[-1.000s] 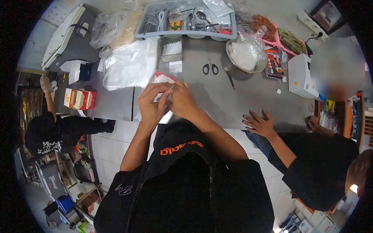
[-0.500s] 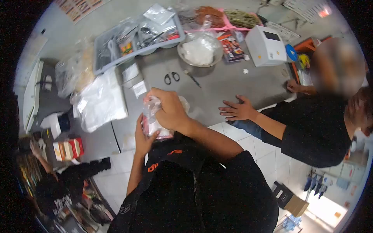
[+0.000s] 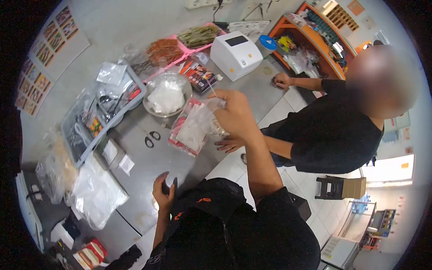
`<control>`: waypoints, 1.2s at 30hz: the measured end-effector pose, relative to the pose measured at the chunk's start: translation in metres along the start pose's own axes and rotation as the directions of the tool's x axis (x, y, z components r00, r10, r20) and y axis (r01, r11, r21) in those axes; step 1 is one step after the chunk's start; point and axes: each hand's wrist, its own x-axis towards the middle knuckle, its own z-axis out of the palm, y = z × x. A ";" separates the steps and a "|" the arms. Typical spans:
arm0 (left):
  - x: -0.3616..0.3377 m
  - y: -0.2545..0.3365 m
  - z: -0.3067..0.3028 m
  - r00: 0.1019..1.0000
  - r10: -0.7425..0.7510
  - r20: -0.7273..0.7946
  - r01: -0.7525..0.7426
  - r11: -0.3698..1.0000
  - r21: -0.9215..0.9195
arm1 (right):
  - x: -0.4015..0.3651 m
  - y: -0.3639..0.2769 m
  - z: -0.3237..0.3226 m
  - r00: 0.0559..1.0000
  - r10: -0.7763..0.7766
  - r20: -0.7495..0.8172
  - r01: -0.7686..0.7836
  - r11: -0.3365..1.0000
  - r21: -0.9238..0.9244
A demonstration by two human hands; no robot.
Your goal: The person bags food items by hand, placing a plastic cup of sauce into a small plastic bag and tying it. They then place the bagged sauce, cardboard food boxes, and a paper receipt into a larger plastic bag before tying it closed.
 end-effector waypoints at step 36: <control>-0.017 -0.016 0.012 0.985 0.174 0.019 -0.174 0.985 0.016 | -0.053 0.104 0.020 0.634 -0.336 -0.696 0.060 0.919 -0.389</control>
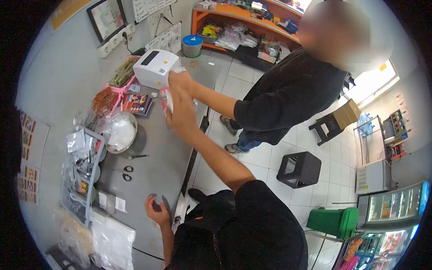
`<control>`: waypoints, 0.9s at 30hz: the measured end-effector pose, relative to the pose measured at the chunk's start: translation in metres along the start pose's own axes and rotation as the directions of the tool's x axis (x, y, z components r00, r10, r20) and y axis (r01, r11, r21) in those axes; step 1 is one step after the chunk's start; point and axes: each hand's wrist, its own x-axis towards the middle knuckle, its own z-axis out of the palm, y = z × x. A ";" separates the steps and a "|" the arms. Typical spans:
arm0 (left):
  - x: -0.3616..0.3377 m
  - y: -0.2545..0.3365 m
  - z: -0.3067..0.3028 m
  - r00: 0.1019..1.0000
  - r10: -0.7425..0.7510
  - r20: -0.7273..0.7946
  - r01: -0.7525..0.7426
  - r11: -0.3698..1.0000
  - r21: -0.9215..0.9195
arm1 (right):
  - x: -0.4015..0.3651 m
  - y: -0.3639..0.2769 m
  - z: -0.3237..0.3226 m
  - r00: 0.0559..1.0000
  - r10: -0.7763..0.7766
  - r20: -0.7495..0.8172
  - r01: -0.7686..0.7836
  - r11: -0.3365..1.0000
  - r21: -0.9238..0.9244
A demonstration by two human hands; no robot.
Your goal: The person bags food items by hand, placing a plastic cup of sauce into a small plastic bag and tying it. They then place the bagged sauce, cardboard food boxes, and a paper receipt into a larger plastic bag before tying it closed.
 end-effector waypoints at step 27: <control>-0.408 0.026 0.000 0.185 -0.822 0.539 0.604 0.527 0.597 | -0.552 0.136 -0.286 -0.583 0.076 0.809 -0.572 0.669 -0.475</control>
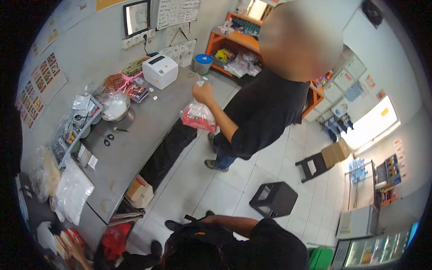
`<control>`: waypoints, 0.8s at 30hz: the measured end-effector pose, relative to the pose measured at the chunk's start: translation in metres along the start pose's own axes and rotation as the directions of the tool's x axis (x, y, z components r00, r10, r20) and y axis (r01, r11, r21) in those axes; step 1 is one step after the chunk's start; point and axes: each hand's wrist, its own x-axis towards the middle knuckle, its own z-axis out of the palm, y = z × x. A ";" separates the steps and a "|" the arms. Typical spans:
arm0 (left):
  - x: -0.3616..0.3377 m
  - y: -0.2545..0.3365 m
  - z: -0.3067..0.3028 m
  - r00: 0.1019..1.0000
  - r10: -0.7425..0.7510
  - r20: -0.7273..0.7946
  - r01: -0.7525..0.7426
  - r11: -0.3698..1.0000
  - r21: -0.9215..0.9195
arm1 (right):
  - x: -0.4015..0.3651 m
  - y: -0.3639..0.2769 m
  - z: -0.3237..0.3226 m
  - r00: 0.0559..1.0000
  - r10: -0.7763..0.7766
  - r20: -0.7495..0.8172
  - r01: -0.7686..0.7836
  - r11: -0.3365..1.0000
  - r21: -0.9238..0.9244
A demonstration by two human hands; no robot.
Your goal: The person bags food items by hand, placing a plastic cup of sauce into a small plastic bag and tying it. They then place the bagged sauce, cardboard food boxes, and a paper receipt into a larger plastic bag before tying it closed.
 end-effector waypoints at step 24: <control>-0.248 0.012 0.212 0.989 -0.071 0.129 0.095 -0.367 -0.925 | -0.133 0.036 -0.040 0.981 0.175 0.088 -0.189 0.963 0.193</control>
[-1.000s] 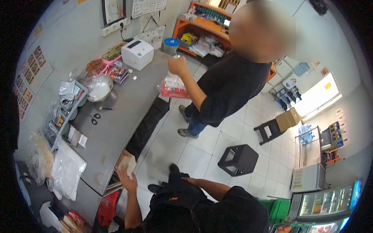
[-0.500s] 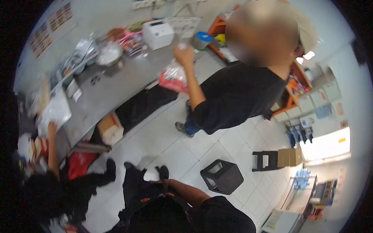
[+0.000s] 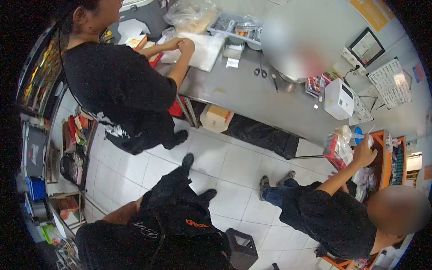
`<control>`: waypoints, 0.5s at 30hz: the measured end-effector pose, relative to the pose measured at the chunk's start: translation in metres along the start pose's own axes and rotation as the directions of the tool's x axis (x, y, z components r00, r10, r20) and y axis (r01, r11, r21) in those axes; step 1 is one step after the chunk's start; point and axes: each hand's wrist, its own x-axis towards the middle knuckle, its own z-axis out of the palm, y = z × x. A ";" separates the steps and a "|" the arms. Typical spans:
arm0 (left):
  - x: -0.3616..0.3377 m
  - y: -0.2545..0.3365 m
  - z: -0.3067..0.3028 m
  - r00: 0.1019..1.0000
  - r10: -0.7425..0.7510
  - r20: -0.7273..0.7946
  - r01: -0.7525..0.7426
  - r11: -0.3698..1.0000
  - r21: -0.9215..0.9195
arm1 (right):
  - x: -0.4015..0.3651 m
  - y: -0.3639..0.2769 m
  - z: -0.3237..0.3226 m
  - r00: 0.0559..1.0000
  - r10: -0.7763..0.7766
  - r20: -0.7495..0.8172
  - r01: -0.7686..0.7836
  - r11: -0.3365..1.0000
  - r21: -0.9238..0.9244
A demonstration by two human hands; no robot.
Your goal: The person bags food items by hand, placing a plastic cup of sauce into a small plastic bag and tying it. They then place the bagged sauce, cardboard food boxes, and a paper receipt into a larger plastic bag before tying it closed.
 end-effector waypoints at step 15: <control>-0.011 0.165 0.058 0.984 -0.081 -0.160 0.130 0.938 0.323 | 0.101 -0.092 0.044 0.964 0.169 -0.206 -0.069 0.905 0.420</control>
